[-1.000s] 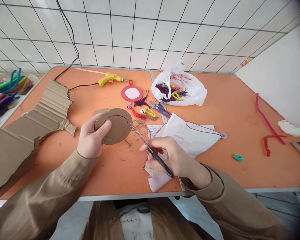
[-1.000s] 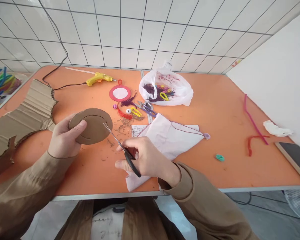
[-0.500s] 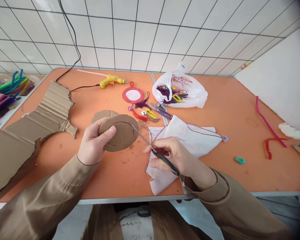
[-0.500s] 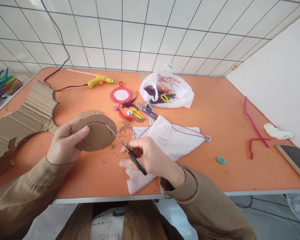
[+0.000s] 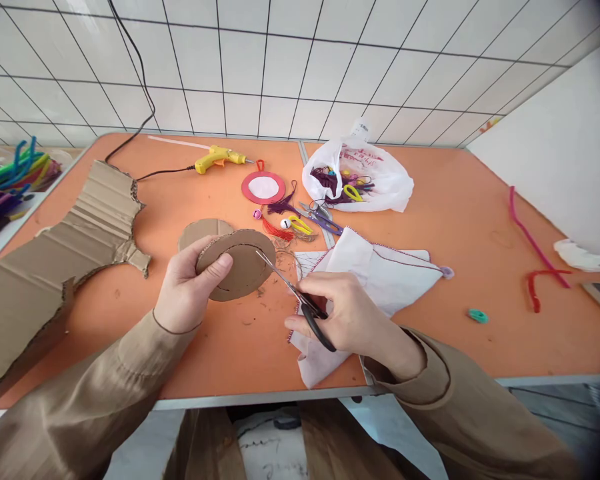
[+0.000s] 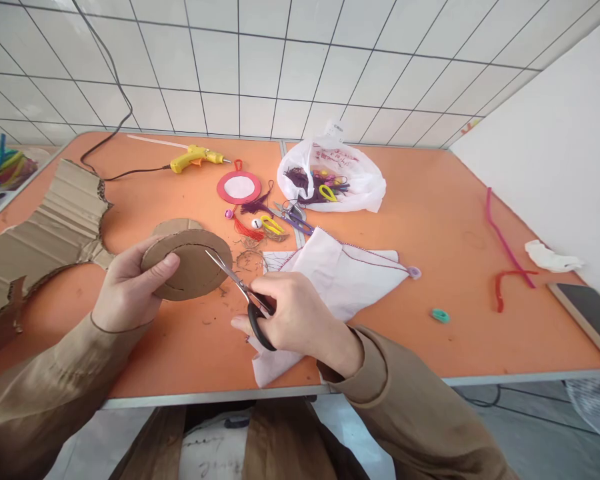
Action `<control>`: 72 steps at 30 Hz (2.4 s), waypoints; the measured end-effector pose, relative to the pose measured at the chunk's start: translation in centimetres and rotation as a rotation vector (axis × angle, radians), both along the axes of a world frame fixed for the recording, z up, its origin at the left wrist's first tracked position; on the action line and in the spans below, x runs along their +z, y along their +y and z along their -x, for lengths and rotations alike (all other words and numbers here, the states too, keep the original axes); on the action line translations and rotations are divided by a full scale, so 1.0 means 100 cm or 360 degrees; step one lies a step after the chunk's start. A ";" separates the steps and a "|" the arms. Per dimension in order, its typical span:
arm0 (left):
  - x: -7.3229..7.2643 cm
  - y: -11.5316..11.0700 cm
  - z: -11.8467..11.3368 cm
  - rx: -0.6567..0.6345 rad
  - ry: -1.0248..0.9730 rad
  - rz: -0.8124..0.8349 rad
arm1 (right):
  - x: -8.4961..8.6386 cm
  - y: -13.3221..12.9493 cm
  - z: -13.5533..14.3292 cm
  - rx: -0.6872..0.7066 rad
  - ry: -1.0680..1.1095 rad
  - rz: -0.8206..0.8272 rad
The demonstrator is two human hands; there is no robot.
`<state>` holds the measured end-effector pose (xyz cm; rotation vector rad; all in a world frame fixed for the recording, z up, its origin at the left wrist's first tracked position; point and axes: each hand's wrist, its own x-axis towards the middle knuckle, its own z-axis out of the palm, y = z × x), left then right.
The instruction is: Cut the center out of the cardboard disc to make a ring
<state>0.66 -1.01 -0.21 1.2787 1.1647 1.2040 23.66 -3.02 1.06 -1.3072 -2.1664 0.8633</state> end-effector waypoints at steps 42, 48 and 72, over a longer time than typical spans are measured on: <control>-0.004 0.006 -0.001 0.0290 0.0136 -0.0193 | 0.001 -0.003 -0.001 0.0046 -0.0015 0.0006; 0.001 0.005 0.001 -0.0008 -0.0172 0.0001 | 0.003 -0.002 -0.003 0.0015 0.0095 0.0228; 0.005 -0.003 -0.005 0.0002 0.0554 -0.0264 | -0.002 0.001 -0.002 0.0024 0.0019 0.0001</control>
